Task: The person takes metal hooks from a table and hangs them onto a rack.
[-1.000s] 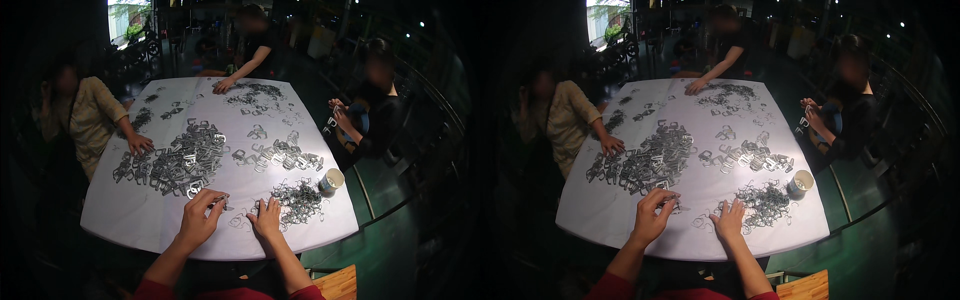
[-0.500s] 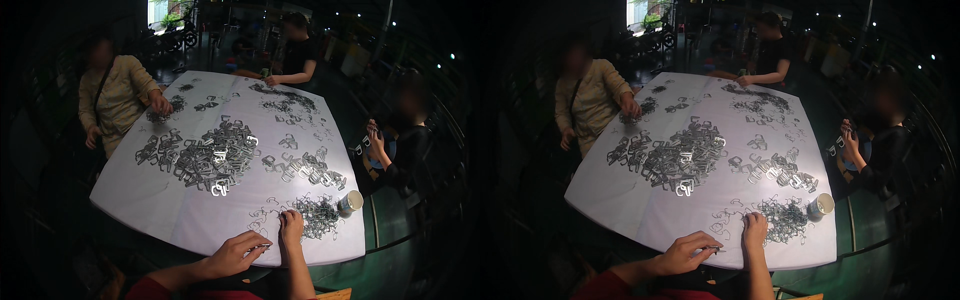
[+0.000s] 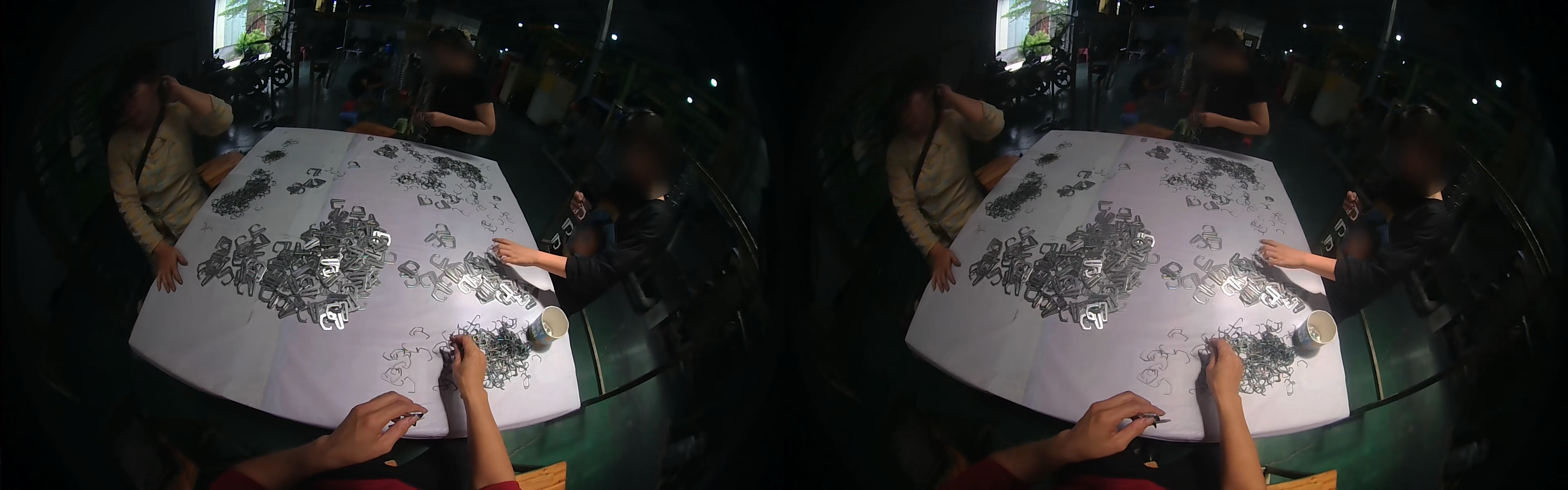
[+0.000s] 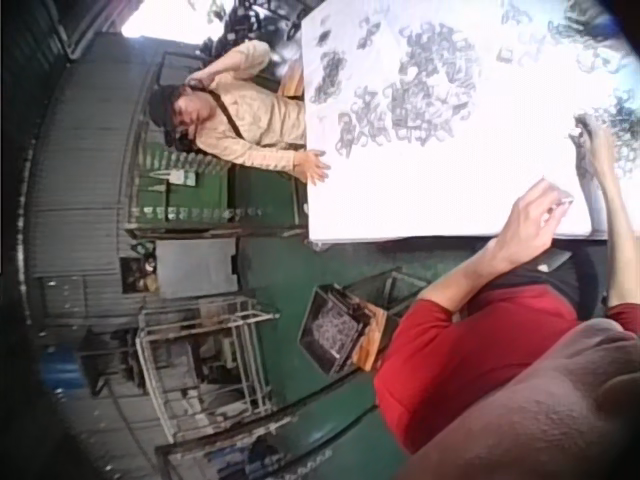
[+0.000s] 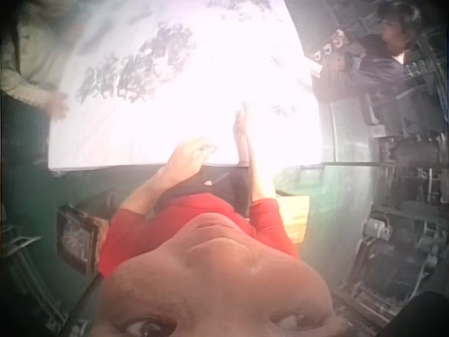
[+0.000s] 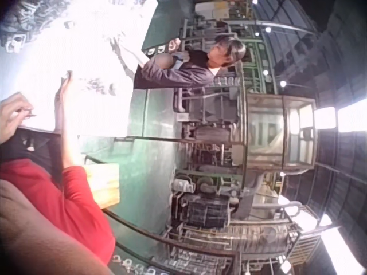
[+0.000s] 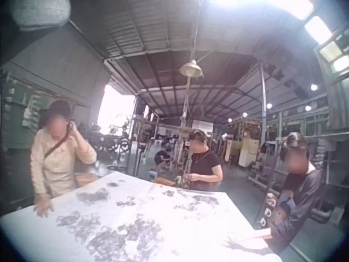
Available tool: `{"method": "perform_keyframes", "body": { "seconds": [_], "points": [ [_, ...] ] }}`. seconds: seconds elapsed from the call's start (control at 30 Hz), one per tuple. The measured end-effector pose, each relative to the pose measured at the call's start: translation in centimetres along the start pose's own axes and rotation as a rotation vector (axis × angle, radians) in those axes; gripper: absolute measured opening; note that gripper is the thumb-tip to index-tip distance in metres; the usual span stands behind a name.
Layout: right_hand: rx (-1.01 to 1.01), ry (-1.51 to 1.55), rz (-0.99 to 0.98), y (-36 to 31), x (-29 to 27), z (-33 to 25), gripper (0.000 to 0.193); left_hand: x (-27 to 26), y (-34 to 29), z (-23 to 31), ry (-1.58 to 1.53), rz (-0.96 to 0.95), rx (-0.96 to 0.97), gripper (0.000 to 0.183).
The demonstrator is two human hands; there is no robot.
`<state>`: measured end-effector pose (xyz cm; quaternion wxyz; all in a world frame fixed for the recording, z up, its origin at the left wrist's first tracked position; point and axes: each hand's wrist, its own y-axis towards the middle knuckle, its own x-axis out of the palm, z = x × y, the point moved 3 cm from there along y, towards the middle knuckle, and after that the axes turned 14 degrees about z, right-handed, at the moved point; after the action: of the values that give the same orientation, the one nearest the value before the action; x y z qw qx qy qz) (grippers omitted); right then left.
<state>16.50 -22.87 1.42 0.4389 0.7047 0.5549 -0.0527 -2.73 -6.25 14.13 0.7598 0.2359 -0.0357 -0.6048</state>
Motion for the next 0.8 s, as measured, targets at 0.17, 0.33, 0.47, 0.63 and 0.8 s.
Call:
{"method": "perform_keyframes", "body": {
  "seconds": [0.17, 0.33, 0.47, 0.63, 0.8],
  "points": [
    [-0.023, 0.007, -0.072, -0.7, -0.3, -0.5, 0.016, 0.0, 0.6, 0.2, 0.009, 0.010, 0.038, 0.020],
    [-0.124, -0.071, -0.148, -1.1, -0.1, -0.8, 0.020, 0.1, 1.1, 0.1, -0.005, 0.010, 0.042, 0.020],
    [-0.169, -0.044, -0.115, -2.2, -0.3, -1.2, 0.017, 0.2, 1.4, 0.1, -0.001, -0.018, 0.016, 0.022],
    [0.378, 0.491, -0.318, -4.3, -1.3, -2.6, 0.015, 0.1, 1.7, 0.1, 0.005, -0.013, 0.041, 0.021],
    [0.825, 1.160, -0.684, -7.1, -3.1, -5.9, 0.054, -0.2, 2.5, -0.4, -0.057, 0.034, 0.083, 0.020]
  ]
}}
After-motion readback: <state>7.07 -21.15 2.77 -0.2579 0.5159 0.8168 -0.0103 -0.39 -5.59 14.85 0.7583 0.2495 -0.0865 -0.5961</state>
